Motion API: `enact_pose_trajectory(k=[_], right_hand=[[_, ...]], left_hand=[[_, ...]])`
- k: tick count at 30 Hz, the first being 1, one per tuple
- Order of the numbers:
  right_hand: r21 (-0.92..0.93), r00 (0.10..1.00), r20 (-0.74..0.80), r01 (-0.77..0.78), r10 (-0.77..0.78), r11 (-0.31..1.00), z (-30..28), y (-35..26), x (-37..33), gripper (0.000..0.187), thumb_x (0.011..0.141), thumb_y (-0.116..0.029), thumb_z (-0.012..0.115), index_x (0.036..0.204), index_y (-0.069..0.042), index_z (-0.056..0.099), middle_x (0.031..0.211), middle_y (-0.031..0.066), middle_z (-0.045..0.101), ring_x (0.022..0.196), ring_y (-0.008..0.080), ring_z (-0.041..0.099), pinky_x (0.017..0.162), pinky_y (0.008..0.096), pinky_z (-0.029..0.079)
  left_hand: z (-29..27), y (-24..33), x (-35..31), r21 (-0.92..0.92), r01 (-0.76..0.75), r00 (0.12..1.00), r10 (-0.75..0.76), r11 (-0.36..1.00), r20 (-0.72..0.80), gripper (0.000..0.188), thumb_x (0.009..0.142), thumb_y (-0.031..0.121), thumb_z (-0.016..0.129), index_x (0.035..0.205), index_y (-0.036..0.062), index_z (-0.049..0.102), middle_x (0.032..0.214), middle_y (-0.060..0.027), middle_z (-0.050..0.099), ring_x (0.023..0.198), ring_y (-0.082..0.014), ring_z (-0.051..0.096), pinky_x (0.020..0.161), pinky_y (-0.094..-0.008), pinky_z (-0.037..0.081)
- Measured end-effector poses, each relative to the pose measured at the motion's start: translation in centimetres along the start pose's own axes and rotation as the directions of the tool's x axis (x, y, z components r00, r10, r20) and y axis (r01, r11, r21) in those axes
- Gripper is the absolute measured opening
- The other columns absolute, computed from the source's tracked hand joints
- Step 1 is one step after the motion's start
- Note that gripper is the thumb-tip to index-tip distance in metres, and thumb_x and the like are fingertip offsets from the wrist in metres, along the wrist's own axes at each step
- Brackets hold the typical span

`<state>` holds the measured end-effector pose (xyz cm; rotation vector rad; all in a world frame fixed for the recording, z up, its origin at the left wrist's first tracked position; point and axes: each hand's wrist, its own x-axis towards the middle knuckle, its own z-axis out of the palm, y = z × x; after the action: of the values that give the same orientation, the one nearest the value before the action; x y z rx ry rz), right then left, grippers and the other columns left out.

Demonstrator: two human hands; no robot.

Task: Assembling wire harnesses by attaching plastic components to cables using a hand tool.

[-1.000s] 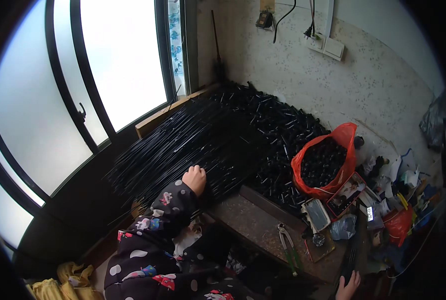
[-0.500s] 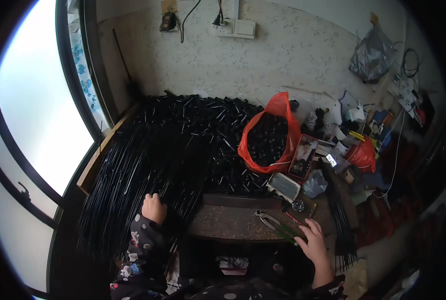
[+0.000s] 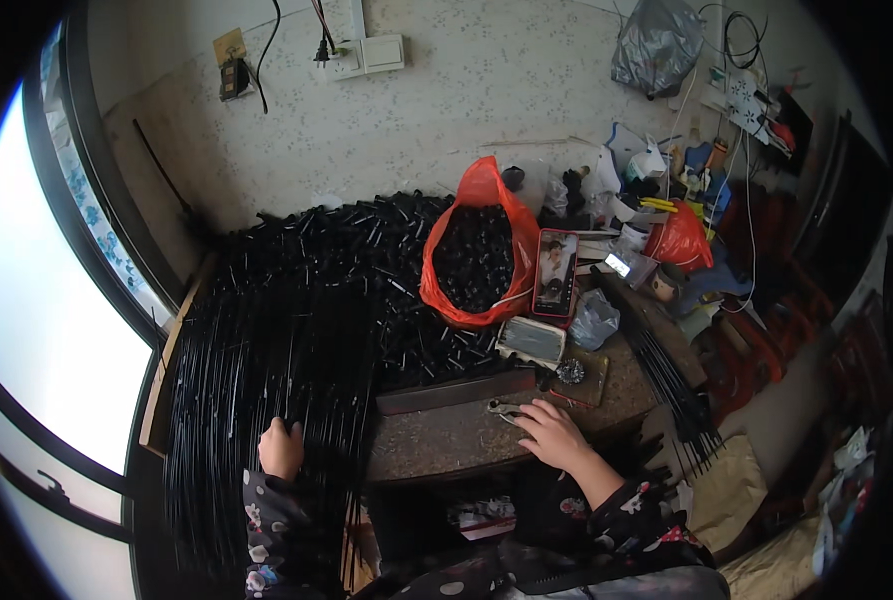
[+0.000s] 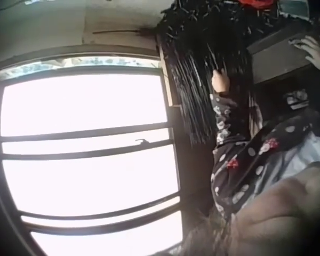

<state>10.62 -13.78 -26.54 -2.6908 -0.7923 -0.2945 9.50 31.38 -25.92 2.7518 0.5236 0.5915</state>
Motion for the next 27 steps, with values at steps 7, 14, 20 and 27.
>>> enact_pose_trajectory(k=[7, 14, 20, 27], right_hand=[[0.097, 0.998, -0.063, 0.03, -0.024, 0.995, 1.8, 2.2, 0.1, 0.03, 0.079, -0.02, 0.061, 0.107, -0.012, 0.059, 0.118, 0.0066, 0.051, 0.112, 0.0252, 0.044, 0.09, 0.0393, 0.038], [0.16, 0.994, -0.107, 0.031, -0.014, 0.987, 1.7, 2.3, 0.3, 0.028, 0.078, -0.021, 0.061, 0.105, -0.011, 0.06, 0.114, 0.0057, 0.054, 0.111, 0.0234, 0.046, 0.088, 0.0379, 0.038], [0.194, 0.993, -0.117, 0.018, 0.005, 0.981, 1.3, 3.0, -0.6, 0.028, 0.077, -0.019, 0.063, 0.103, -0.009, 0.061, 0.114, 0.007, 0.055, 0.11, 0.0253, 0.047, 0.088, 0.0386, 0.039], [0.265, 0.997, -0.078, 0.024, -0.004, 0.964, 0.9, 3.2, -0.5, 0.032, 0.077, -0.02, 0.063, 0.108, -0.012, 0.06, 0.117, 0.0058, 0.053, 0.11, 0.0244, 0.048, 0.086, 0.0396, 0.039]], left_hand=[[-2.0, 0.2, -1.7, 0.125, 0.015, 0.998, -0.007, 0.992, -0.063, 0.03, 0.079, 0.031, 0.06, 0.082, 0.0029, 0.05, 0.085, -0.017, 0.058, 0.078, -0.0364, 0.057, 0.063, -0.0445, 0.046], [-2.5, -0.9, -1.7, 0.057, 0.002, 1.0, 0.0, 0.998, -0.026, 0.028, 0.081, 0.026, 0.059, 0.078, 0.001, 0.046, 0.08, -0.0193, 0.058, 0.077, -0.0393, 0.055, 0.064, -0.0475, 0.044], [-6.2, 3.8, 2.3, -0.059, 0.018, 0.983, -0.028, 0.998, -0.182, 0.033, 0.085, 0.031, 0.055, 0.08, -0.0007, 0.05, 0.064, -0.0172, 0.057, 0.058, -0.036, 0.055, 0.051, -0.0428, 0.042], [-11.8, 15.7, 6.8, -0.931, -0.082, 0.994, 0.096, 0.355, -0.051, 0.023, 0.094, 0.025, 0.045, 0.084, 0.0049, 0.052, 0.065, 0.0004, 0.05, 0.051, -0.0085, 0.046, 0.049, -0.021, 0.036]])
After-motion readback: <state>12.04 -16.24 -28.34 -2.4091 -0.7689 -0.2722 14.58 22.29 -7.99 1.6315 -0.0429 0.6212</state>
